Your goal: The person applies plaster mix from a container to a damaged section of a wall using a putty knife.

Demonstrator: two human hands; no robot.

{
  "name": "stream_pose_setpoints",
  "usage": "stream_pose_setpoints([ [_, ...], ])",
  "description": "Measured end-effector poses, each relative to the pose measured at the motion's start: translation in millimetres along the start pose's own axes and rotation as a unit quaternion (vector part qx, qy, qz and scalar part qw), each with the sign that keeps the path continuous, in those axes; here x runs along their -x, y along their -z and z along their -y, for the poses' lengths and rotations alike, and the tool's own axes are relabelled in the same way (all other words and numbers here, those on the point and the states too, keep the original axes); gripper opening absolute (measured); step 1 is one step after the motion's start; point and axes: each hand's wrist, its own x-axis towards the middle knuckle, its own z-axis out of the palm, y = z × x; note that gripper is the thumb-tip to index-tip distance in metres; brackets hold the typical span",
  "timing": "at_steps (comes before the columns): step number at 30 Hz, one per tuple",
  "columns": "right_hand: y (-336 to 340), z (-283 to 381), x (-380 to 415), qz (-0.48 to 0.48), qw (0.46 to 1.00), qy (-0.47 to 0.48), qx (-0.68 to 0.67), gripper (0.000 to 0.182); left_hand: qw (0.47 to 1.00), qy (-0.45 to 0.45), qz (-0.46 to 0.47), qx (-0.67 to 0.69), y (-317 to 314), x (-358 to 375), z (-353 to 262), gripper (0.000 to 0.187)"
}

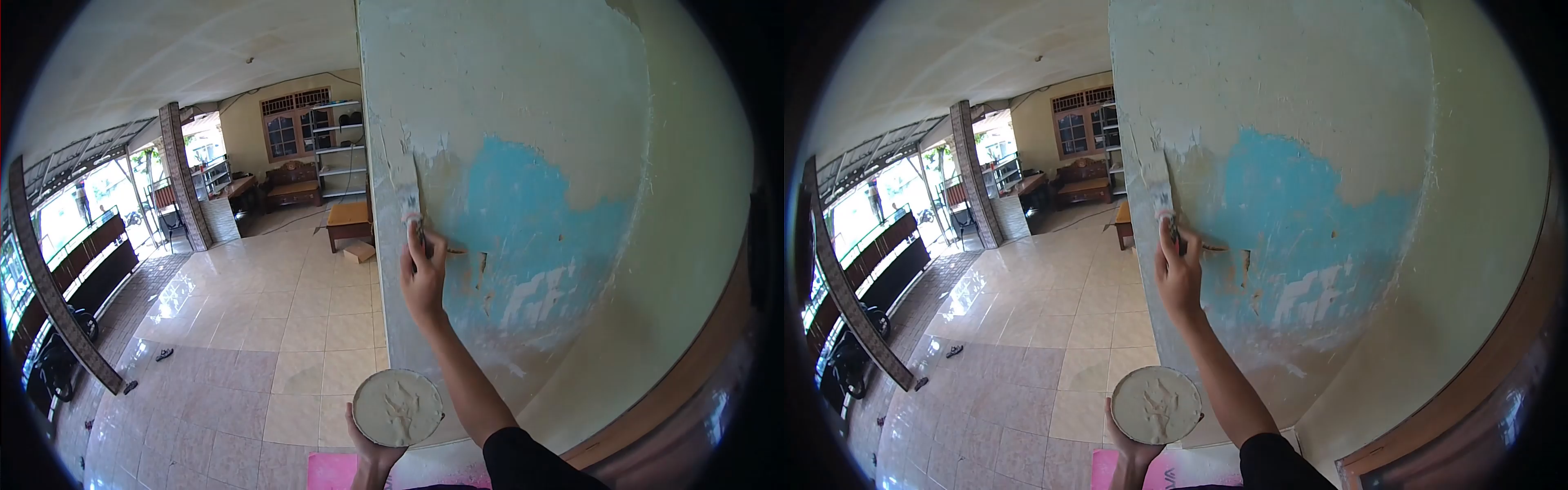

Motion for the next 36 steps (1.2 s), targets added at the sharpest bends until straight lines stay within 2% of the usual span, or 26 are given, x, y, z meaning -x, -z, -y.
stream_pose_setpoints([
  [2, 7, 0, 21, -0.004, 1.0, -0.005, -0.025, 0.055, 0.999, -0.004, -0.029, -0.017, -10, 3, 1, 0.079],
  [4, 10, 0, 22, -0.018, 0.999, 0.002, -0.044, 0.055, 1.0, 0.001, -0.011, -0.006, -4, 1, 1, 0.08],
  [10, 2, 9, -55, -0.042, 0.999, 0.017, -0.028, 0.055, 1.0, 0.005, 0.007, -0.013, 2, -2, 1, 0.083],
  [13, 0, 5, -36, -0.028, 0.999, -0.005, 0.04, 0.055, 1.0, 0.001, 0.001, -0.007, -5, 1, 3, 0.08],
  [15, 2, 1, -5, -0.03, 0.999, -0.005, 0.032, 0.057, 1.0, -0.007, -0.02, -0.022, -3, 2, 3, 0.08],
  [18, 12, 1, 26, 0.004, 0.997, -0.053, -0.05, 0.054, 1.0, 0.0, 0.007, -0.012, 3, 0, 4, 0.079],
  [22, 14, 7, -22, -0.044, 0.998, 0.019, -0.034, 0.049, 1.0, -0.01, -0.006, -0.012, 1, 0, 6, 0.081],
  [25, 4, 7, -54, -0.027, 0.998, 0.003, -0.054, 0.054, 1.0, -0.003, 0.004, -0.005, 5, -1, 5, 0.082],
  [26, 2, 6, -51, -0.005, 0.999, -0.028, -0.037, 0.055, 1.0, 0.0, 0.013, -0.001, 5, -1, 5, 0.082],
  [29, 6, -3, -13, -0.009, 1.0, -0.006, 0.0, 0.056, 1.0, -0.009, 0.008, -0.013, 2, 0, 6, 0.082],
  [32, 16, -13, 47, 0.002, 0.999, -0.029, -0.02, 0.052, 1.0, -0.001, 0.021, -0.013, 9, -1, 7, 0.083],
  [36, 27, -17, 49, -0.004, 0.999, -0.024, -0.047, 0.047, 1.0, -0.009, 0.001, -0.017, 4, 1, 8, 0.083],
])
